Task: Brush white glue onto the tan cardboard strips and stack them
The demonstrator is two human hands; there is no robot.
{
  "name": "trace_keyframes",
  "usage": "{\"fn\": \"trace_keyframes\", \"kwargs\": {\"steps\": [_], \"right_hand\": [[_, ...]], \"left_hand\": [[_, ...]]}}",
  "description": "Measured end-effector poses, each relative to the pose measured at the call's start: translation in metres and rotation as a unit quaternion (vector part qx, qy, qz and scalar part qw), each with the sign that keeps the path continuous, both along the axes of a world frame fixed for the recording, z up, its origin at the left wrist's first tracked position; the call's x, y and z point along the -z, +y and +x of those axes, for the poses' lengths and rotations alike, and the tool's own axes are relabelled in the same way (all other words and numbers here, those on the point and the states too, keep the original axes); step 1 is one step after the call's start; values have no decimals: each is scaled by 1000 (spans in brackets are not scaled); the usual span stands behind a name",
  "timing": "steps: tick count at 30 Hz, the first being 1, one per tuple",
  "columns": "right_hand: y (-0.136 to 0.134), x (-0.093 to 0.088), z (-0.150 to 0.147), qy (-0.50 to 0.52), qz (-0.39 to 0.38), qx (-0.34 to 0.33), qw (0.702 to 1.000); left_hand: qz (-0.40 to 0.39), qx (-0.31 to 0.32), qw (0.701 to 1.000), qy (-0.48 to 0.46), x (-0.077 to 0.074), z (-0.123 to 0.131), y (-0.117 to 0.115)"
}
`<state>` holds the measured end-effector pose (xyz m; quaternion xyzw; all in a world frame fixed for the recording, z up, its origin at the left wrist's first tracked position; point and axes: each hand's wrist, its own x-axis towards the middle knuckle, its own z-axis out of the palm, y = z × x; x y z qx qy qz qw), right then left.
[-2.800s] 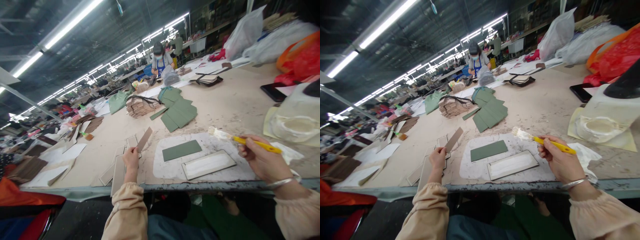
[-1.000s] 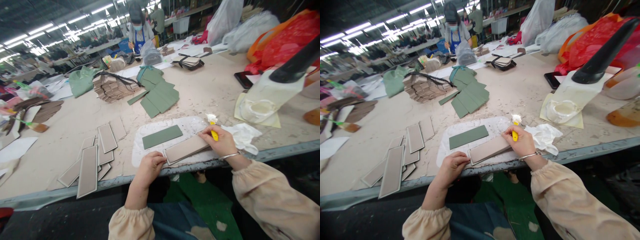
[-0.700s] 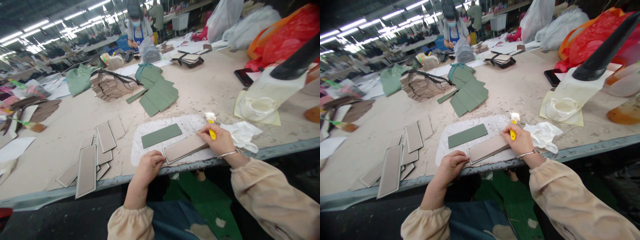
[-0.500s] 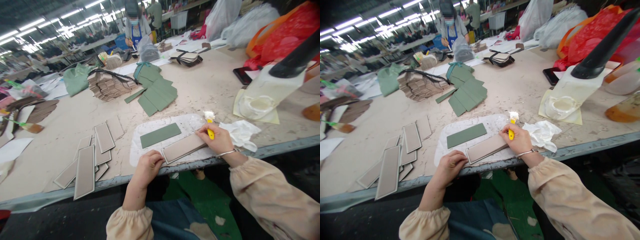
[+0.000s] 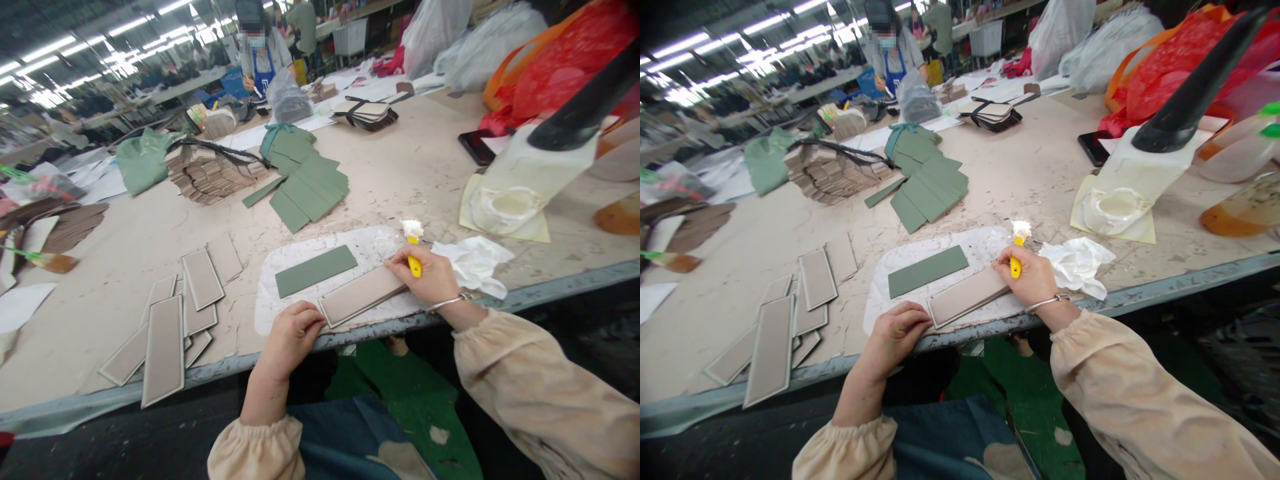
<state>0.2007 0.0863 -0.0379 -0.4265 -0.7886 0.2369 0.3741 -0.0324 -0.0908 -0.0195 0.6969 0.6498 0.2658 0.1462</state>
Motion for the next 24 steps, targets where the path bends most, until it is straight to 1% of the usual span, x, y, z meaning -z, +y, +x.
{"fn": "trace_keyframes", "kwargs": {"steps": [7, 16, 24], "right_hand": [[1, -1, -1, -7, 6, 2, 1000], [2, 2, -1, -11, -1, 8, 1000], [0, 0, 1, -16, -8, 3, 1000]], "left_hand": [[1, -2, 1000, 4, -2, 1, 0], [25, 19, 999, 24, -2, 2, 1], [6, 24, 999, 25, -4, 2, 2]]}}
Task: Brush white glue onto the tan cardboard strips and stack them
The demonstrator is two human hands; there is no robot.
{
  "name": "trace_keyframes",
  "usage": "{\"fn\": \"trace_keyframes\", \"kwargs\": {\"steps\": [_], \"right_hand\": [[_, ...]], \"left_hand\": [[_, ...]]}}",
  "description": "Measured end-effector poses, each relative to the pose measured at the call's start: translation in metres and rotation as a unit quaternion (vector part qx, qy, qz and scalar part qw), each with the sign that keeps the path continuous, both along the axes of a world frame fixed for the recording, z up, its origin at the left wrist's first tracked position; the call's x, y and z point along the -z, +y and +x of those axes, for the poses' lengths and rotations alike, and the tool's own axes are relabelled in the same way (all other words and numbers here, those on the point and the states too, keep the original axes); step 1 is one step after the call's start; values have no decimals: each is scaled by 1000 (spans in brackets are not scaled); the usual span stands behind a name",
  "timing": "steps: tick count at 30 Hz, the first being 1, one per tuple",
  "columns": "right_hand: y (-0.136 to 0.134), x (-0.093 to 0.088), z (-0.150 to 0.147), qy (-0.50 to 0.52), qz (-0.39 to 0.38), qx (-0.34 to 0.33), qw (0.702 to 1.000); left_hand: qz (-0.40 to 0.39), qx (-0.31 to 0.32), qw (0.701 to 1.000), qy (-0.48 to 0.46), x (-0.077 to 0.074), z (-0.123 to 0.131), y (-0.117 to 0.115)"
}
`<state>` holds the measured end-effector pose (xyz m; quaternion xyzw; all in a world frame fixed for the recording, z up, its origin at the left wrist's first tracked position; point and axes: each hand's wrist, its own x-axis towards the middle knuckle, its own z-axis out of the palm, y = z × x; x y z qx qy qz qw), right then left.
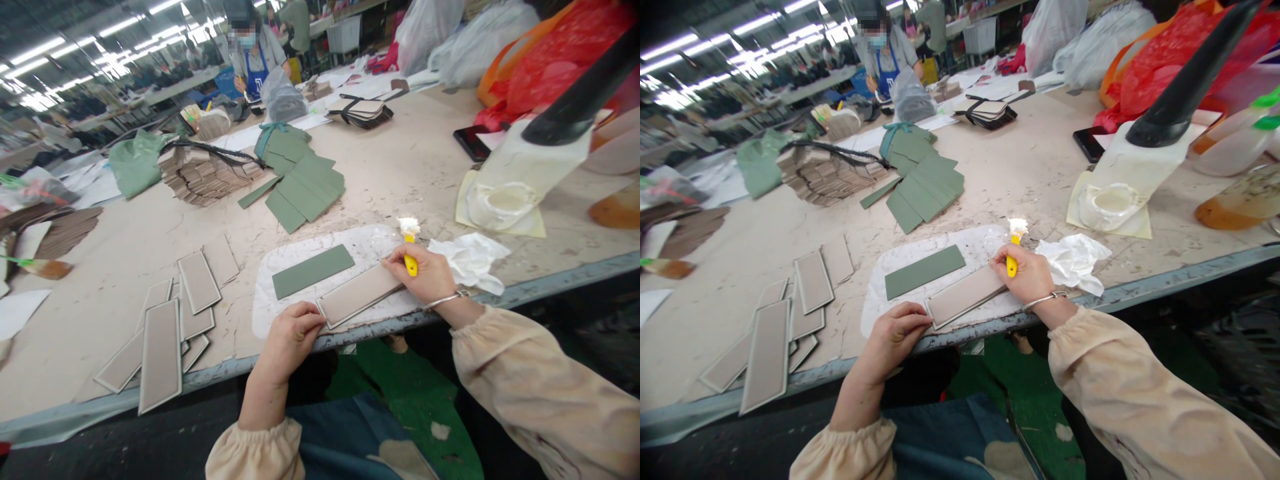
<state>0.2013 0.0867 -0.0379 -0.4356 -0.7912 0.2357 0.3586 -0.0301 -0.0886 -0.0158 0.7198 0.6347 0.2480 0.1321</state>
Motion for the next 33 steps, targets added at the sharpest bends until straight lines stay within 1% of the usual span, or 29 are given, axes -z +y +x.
{"fn": "trace_keyframes", "kwargs": {"steps": [5, 11, 15, 19, 24, 33], "right_hand": [[1, 0, -1, 1, 9, -2, 1000], [0, -2, 0, 0, 11, -8, 1000], [1, -2, 0, 2, 8, -10, 1000], [1, 0, 0, -2, 12, -10, 1000], [1, 1, -1, 5, 14, -13, 1000], [0, -1, -3, 5, 12, -17, 1000]], "left_hand": [[-4, 4, 1000, 4, -1, 1, -1], [-2, 2, 1000, 14, 3, 0, -2], [15, -1, 999, 41, 4, 0, -2], [17, 9, 998, 58, 2, 1, -2], [25, 16, 998, 51, 0, 2, 0], [21, 20, 999, 45, -3, 2, 1]]}}
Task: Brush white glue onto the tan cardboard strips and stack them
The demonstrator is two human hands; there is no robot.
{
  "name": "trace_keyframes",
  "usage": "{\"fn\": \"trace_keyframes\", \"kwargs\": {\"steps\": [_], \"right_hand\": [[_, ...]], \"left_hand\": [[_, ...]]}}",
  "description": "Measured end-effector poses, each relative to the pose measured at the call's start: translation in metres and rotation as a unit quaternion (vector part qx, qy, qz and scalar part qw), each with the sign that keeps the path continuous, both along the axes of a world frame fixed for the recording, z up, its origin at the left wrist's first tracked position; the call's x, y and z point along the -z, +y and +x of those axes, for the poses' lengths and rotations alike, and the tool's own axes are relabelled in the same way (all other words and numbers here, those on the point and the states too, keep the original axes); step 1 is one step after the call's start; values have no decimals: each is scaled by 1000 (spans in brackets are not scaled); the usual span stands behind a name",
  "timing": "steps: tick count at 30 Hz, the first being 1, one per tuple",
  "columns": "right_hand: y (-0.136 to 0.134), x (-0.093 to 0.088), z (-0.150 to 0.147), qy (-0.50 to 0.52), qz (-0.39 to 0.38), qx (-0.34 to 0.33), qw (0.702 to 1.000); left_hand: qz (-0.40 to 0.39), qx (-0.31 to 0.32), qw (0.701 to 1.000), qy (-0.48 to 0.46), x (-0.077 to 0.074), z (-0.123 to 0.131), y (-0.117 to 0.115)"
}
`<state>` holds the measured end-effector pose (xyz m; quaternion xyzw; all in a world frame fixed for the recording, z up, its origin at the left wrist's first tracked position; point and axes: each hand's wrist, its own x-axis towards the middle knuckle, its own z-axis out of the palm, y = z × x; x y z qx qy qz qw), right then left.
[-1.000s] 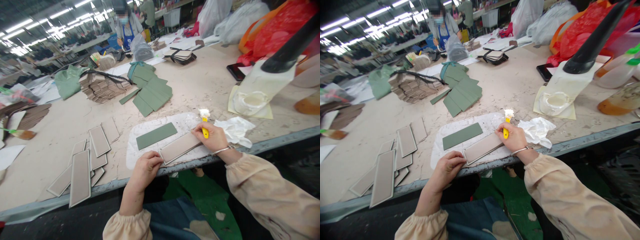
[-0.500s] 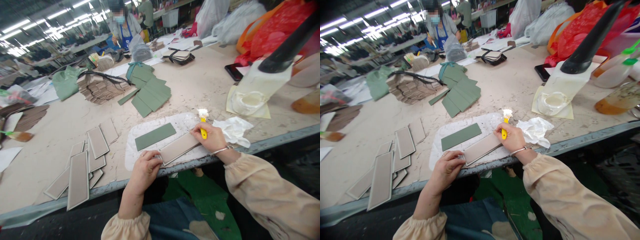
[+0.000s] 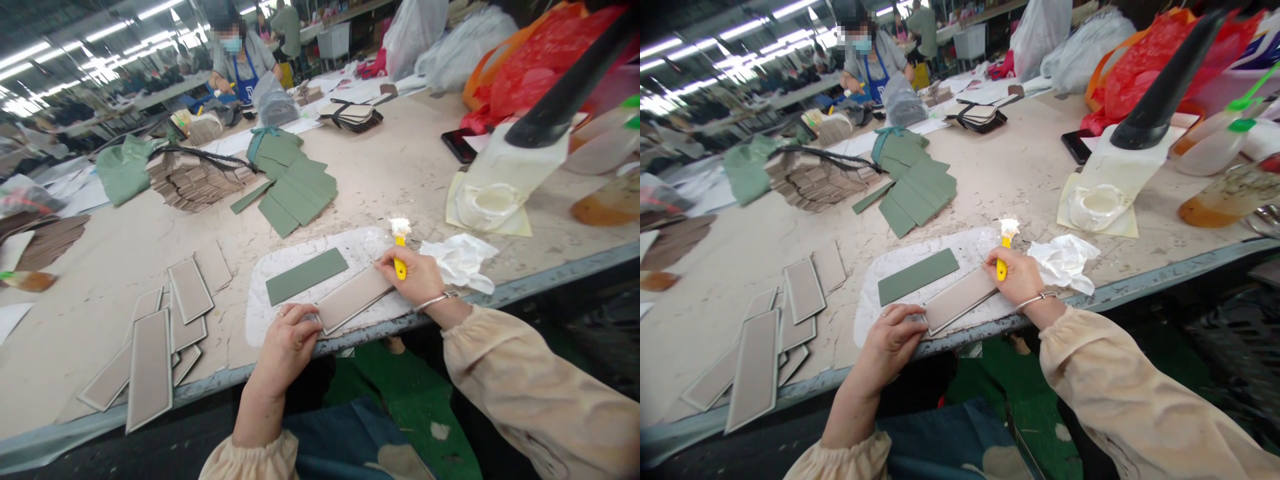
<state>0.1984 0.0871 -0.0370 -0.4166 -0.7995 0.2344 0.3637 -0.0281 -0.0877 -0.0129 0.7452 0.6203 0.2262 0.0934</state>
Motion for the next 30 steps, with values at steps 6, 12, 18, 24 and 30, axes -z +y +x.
{"fn": "trace_keyframes", "kwargs": {"steps": [6, 12, 18, 24, 30], "right_hand": [[1, 2, -2, -2, 14, 0, 1000], [2, 1, -3, 1, 7, 1, 1000], [3, 2, -4, 3, -8, 6, 1000], [2, -1, -3, 0, -8, 3, 1000], [2, 0, -1, -4, -2, -1, 1000]], "left_hand": [[-2, -10, 1000, -13, 3, 2, -1], [-12, -21, 999, -37, 4, 2, 0], [-25, -27, 998, -49, 3, 4, 1], [-24, -32, 998, -56, 3, 4, -1], [-27, -35, 997, -56, 3, 4, -1]]}}
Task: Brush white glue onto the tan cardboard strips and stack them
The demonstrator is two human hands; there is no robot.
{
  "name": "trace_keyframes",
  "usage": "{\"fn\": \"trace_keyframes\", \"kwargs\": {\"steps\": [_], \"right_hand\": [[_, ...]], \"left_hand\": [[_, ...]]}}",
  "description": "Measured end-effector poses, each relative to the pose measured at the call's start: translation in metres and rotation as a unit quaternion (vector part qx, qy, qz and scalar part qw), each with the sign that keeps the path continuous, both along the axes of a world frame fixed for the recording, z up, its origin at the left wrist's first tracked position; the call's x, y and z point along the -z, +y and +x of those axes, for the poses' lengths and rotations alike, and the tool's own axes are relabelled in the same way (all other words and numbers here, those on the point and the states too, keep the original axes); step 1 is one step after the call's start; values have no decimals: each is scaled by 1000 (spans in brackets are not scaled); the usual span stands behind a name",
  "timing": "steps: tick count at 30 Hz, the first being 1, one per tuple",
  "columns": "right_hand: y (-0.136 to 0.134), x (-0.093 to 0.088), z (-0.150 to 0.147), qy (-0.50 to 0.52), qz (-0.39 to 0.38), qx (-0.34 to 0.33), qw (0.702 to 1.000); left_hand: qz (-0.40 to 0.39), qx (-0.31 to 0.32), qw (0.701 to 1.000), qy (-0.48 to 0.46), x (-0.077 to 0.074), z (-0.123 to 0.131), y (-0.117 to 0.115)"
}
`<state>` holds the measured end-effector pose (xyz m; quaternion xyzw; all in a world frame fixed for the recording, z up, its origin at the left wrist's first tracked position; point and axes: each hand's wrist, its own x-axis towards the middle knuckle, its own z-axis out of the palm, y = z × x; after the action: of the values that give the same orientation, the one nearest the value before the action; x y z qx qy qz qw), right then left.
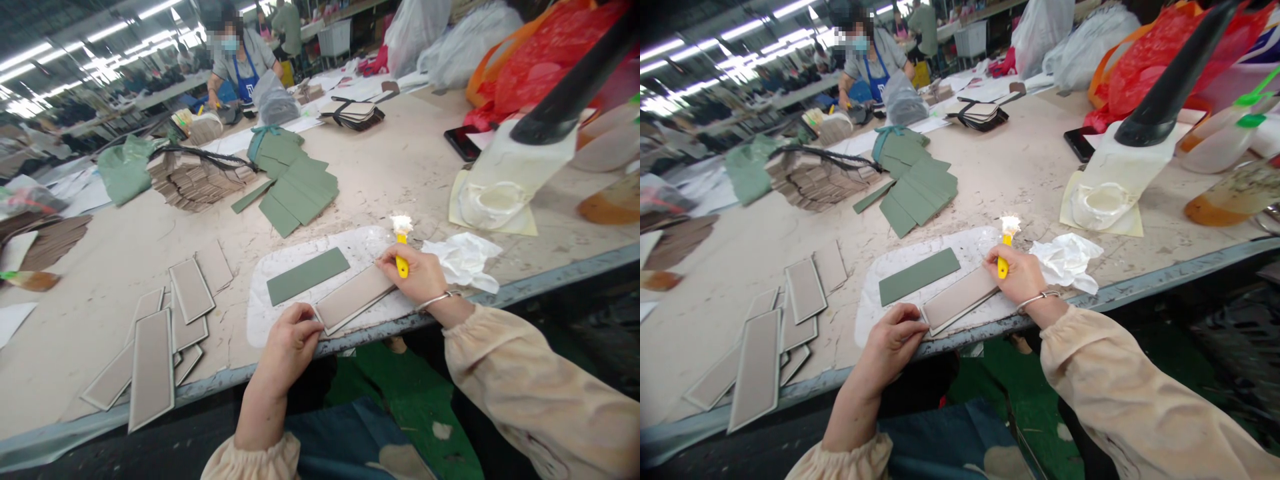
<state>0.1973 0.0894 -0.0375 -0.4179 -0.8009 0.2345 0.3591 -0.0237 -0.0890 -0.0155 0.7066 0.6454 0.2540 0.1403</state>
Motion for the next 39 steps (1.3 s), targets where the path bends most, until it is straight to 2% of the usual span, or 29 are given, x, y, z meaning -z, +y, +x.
{"fn": "trace_keyframes", "kwargs": {"steps": [12, 21, 39], "right_hand": [[2, 3, 1, 17, -6, 14, 1000], [2, 2, 0, 16, 8, 2, 1000], [2, 2, 0, 10, 21, -1, 1000]], "left_hand": [[15, 11, 1000, 4, 2, -3, 0], [15, 15, 1000, 0, -1, -1, 1], [12, 22, 1000, 4, 2, -3, -1]]}}
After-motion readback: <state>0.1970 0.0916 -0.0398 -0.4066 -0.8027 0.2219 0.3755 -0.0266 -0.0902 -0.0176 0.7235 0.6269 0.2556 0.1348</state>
